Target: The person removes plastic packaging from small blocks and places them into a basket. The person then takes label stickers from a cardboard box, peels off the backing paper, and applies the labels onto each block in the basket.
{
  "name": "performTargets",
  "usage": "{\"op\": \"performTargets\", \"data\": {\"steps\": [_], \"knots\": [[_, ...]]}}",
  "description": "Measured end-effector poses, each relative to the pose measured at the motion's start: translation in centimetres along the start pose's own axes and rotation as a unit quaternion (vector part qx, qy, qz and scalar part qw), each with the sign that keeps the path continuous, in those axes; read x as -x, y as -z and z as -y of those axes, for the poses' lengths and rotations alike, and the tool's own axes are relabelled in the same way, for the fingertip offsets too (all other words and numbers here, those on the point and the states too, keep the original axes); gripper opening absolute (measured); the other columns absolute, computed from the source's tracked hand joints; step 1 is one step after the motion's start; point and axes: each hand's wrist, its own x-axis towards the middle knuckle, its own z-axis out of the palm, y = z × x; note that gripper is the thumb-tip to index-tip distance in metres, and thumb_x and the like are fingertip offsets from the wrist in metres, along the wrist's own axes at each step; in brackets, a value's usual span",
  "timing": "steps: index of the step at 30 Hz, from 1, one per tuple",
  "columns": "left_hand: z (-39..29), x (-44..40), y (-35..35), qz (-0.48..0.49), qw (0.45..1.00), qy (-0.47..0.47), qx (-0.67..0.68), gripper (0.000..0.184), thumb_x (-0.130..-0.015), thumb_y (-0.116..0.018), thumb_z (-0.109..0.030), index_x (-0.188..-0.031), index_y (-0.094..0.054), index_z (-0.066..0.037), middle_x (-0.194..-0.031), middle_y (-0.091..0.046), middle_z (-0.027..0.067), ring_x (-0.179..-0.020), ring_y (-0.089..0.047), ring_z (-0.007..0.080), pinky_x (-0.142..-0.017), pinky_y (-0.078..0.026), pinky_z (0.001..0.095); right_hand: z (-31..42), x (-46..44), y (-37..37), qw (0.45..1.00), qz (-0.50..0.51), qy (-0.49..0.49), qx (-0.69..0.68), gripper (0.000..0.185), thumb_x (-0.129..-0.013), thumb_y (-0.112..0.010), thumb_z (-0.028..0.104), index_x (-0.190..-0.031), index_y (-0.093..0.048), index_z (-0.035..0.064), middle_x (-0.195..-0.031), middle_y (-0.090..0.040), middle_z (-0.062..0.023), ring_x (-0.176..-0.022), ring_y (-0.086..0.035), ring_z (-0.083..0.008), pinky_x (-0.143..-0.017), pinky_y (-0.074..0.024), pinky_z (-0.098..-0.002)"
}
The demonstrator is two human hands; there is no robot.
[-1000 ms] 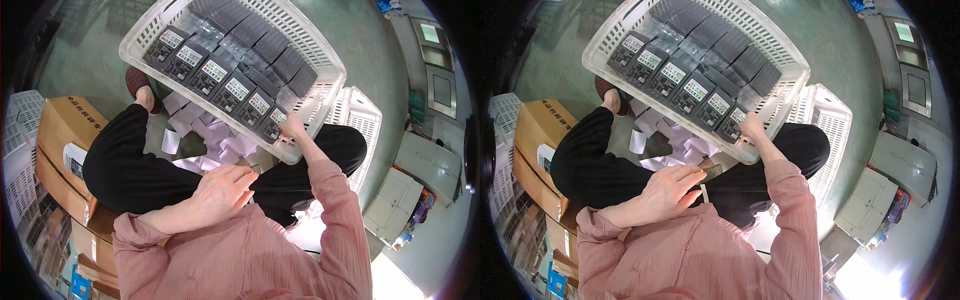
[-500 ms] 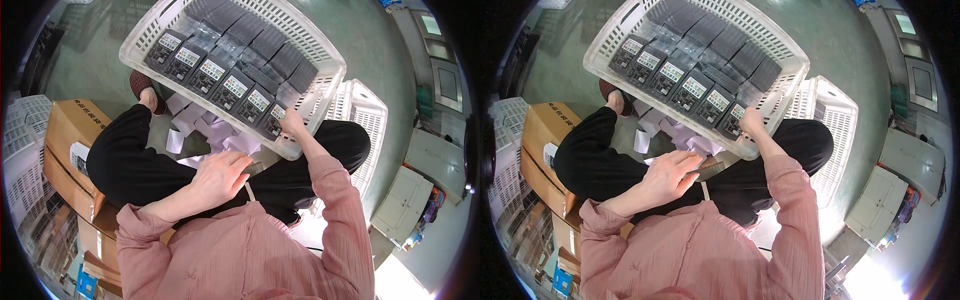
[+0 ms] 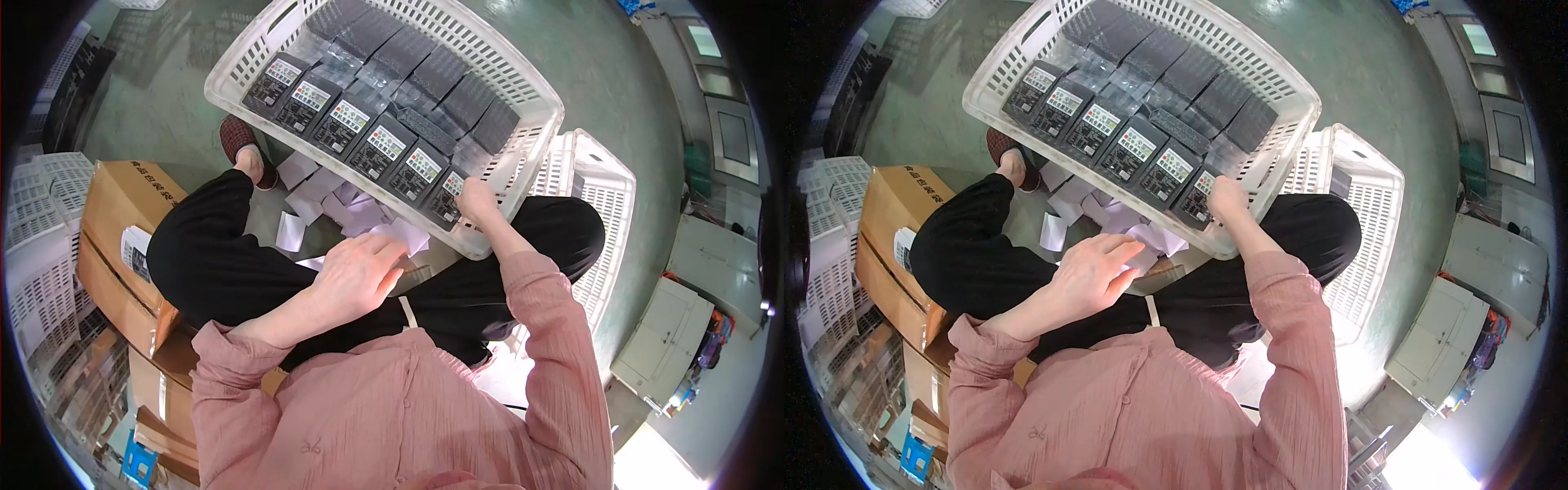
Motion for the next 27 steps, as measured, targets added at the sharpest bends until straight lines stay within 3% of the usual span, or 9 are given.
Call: {"op": "performTargets", "data": {"steps": [3,6,9,11,14,16,18,22,27], "knots": [[-0.7,-0.2,1.3,-0.034,0.999,-0.019,-0.008,0.029,-0.079,-0.069,-0.009,-0.106,-0.062,-0.001,-0.108,-0.065,0.0115,-0.092,-0.064,0.0308,-0.076,-0.052,0.0394,0.4,0.6,1.1,0.999,0.003,0.007,0.049,0.038,-0.077,-0.076,0.026,-0.099,-0.067,-0.0039,-0.1,-0.069,-0.0218,-0.095,-0.068,-0.0359,-0.082,-0.0546,-0.0438],[-2.8,1.9,6.5,-0.208,0.978,0.003,-0.014,0.036,-0.073,-0.064,0.005,-0.108,-0.064,-0.004,-0.116,-0.064,0.0129,-0.104,-0.063,0.0302,-0.088,-0.05,0.0366,1.1,1.5,1.3,0.987,-0.088,0.02,0.133,0.045,-0.075,-0.079,0.033,-0.104,-0.062,0.0031,-0.096,-0.07,-0.017,-0.092,-0.069,-0.0329,-0.075,-0.0551,-0.042],[-2.0,7.0,12.4,-0.578,0.809,0.074,-0.082,0.029,-0.086,-0.052,0.009,-0.114,-0.061,0.006,-0.111,-0.066,0.0162,-0.105,-0.062,0.0211,-0.09,-0.049,0.0326,1.6,1.5,0.2,0.98,-0.089,0.153,0.09,0.033,-0.077,-0.073,0.032,-0.088,-0.067,0.0026,-0.08,-0.069,-0.0165,-0.077,-0.07,-0.0284,-0.069,-0.055,-0.0409],[1.3,11.7,16.8,-0.67,0.72,0.166,-0.072,0.026,-0.097,-0.052,-0.005,-0.119,-0.06,0.006,-0.116,-0.065,0.014,-0.106,-0.062,0.0193,-0.092,-0.047,0.0293,2.1,0.4,0.8,0.954,0.188,0.213,-0.095,0.031,-0.079,-0.068,0.031,-0.081,-0.067,0.0004,-0.07,-0.068,-0.0141,-0.064,-0.068,-0.0249,-0.061,-0.0531,-0.0375],[10.9,20.6,19.0,-0.648,0.708,0.263,-0.097,0.019,-0.095,-0.058,-0.007,-0.111,-0.066,0.0,-0.106,-0.065,0.0046,-0.095,-0.058,0.0109,-0.089,-0.046,0.0239,0.9,-2.3,-1.1,0.914,0.303,0.119,-0.242,0.03,-0.081,-0.068,0.027,-0.078,-0.067,-0.0023,-0.067,-0.066,-0.0097,-0.06,-0.065,-0.0164,-0.056,-0.0521,-0.0312],[18.8,27.1,17.4,-0.65,0.683,0.314,-0.11,0.032,-0.09,-0.066,-0.016,-0.116,-0.063,0.003,-0.108,-0.066,0.0091,-0.099,-0.061,0.0131,-0.09,-0.047,0.0261,-1.4,-5.6,-1.3,0.96,0.182,0.043,-0.209,0.028,-0.081,-0.064,0.029,-0.075,-0.068,0.0017,-0.068,-0.068,-0.0112,-0.062,-0.066,-0.0237,-0.055,-0.0502,-0.0337],[22.0,30.5,15.6,-0.633,0.648,0.418,-0.073,0.053,-0.085,-0.072,-0.033,-0.119,-0.061,0.006,-0.111,-0.066,0.0148,-0.103,-0.063,0.0199,-0.091,-0.048,0.0303,-2.4,-5.7,0.1,0.995,-0.042,0.088,-0.026,0.03,-0.079,-0.064,0.028,-0.092,-0.068,0.0002,-0.087,-0.07,-0.0185,-0.083,-0.069,-0.0335,-0.074,-0.0541,-0.0429],[22.2,30.1,13.7,-0.532,0.58,0.581,-0.209,0.087,-0.071,-0.071,-0.064,-0.119,-0.06,0.008,-0.118,-0.062,0.0254,-0.11,-0.06,0.0362,-0.094,-0.047,0.0418,-0.1,-3.1,3.4,0.983,-0.108,0.144,-0.026,0.026,-0.081,-0.064,0.027,-0.09,-0.066,0.0029,-0.09,-0.069,-0.0196,-0.089,-0.066,-0.0376,-0.079,-0.0511,-0.0458],[23.7,30.5,14.0,-0.497,0.591,0.624,-0.118,0.081,-0.069,-0.074,-0.063,-0.108,-0.066,0.007,-0.104,-0.068,0.0215,-0.098,-0.066,0.0299,-0.086,-0.05,0.0382,4.4,2.0,10.2,0.936,-0.128,0.311,-0.105,0.021,-0.085,-0.065,0.019,-0.095,-0.063,0.0007,-0.092,-0.069,-0.0172,-0.089,-0.065,-0.0358,-0.079,-0.0502,-0.0432]]}}
